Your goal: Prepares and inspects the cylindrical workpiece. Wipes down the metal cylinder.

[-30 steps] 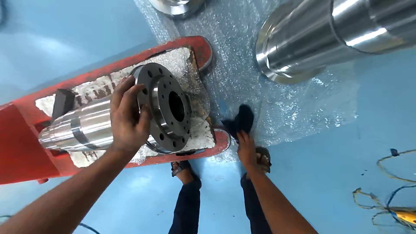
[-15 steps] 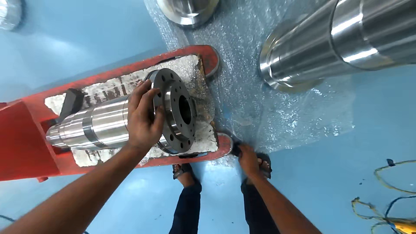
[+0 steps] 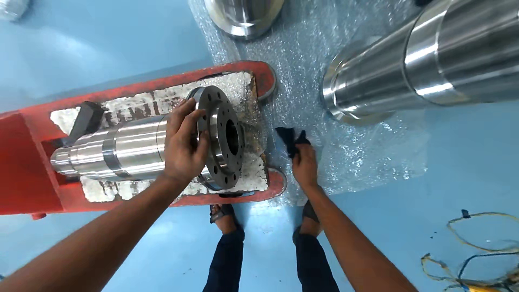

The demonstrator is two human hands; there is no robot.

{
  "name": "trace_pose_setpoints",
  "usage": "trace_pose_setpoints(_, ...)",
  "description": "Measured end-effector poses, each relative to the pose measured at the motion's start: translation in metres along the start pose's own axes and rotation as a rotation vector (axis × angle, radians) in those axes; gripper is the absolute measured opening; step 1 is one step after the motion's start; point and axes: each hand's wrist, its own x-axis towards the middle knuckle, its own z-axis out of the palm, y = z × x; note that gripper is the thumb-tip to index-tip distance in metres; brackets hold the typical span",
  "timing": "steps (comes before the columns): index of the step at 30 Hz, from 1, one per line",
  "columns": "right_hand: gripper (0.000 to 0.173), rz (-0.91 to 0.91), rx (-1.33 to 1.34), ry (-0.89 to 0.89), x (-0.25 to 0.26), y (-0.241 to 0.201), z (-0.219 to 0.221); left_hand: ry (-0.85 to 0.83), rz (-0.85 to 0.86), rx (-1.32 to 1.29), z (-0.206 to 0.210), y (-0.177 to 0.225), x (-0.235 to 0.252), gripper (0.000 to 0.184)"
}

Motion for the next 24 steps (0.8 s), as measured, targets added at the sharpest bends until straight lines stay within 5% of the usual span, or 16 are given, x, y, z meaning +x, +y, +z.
trace_pose_setpoints(3,0.033,0.122,-0.018,-0.210,0.018,0.015,0.021,-0.027,-0.012,0.003,-0.002,0.000,0.001,0.044)
trace_pose_setpoints(6,0.034,0.342,0.231,0.022,0.024,0.002,0.030,-0.024,-0.016,-0.001,-0.002,0.000,-0.001,0.044)
trace_pose_setpoints(12,0.033,-0.027,0.201,0.301,-0.042,-0.033,0.013,-0.001,0.003,0.007,0.000,-0.003,0.001,0.044)
trace_pose_setpoints(14,0.033,0.031,0.045,0.155,-0.069,-0.013,0.013,0.003,0.001,0.006,0.001,-0.001,0.000,0.043)
trace_pose_setpoints(17,0.029,0.341,-0.085,-0.502,-0.080,-0.010,0.000,-0.003,-0.004,0.012,0.000,0.001,-0.001,0.043)
trace_pose_setpoints(18,0.028,0.387,-0.068,-0.573,-0.078,-0.019,-0.007,-0.008,-0.008,0.015,-0.001,0.002,-0.001,0.043)
trace_pose_setpoints(22,0.028,0.251,0.394,-0.295,-0.065,-0.080,-0.031,0.001,-0.016,0.000,0.000,0.001,-0.003,0.042)
trace_pose_setpoints(24,0.034,0.147,0.602,-0.306,-0.035,-0.112,-0.016,-0.006,-0.019,-0.004,0.000,0.002,-0.002,0.043)
